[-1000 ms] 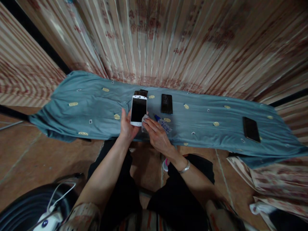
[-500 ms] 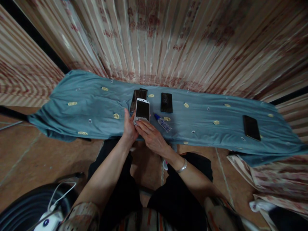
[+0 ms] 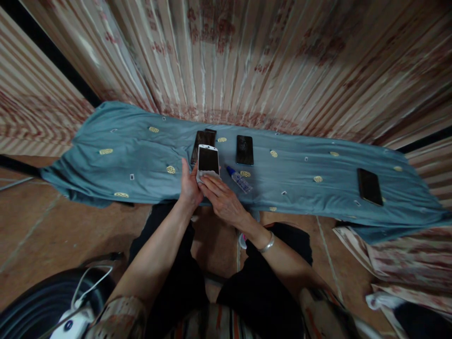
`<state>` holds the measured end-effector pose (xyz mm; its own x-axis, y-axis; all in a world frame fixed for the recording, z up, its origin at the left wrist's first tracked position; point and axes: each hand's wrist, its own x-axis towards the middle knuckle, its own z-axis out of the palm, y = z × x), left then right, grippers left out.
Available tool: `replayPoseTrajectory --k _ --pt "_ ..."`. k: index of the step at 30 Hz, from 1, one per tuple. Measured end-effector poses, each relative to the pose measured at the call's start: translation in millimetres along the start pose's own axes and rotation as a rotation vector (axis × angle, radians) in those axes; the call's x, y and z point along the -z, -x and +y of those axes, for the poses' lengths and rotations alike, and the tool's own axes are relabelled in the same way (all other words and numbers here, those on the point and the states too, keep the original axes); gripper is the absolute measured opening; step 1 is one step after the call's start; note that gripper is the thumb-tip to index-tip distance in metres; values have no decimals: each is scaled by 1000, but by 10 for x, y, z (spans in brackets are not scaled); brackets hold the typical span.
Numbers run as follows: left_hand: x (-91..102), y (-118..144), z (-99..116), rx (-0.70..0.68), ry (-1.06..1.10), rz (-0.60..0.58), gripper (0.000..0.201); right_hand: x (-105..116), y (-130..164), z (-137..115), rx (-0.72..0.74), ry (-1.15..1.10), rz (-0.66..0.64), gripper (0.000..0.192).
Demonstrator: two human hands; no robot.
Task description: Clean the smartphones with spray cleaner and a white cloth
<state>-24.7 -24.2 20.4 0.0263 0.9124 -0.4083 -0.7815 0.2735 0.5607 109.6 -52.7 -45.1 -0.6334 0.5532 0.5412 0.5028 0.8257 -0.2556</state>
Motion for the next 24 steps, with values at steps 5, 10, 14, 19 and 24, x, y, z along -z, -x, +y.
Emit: replayPoseTrajectory --k 5,10,14,19,24 --pt "15 -11 14 -20 -8 -21 80 4 -3 23 -4 -11 -22 58" --pt "75 -16 88 -66 -45 -94 85 86 70 63 14 33 82 56" --pt "119 -30 114 -83 -36 -99 85 128 96 73 -33 12 86 57" --pt "148 -52 54 -54 -50 -77 81 78 62 18 -48 -29 22 59" --pt "125 -56 -25 14 -48 -43 78 10 0 -21 -80 -63 -20 57"
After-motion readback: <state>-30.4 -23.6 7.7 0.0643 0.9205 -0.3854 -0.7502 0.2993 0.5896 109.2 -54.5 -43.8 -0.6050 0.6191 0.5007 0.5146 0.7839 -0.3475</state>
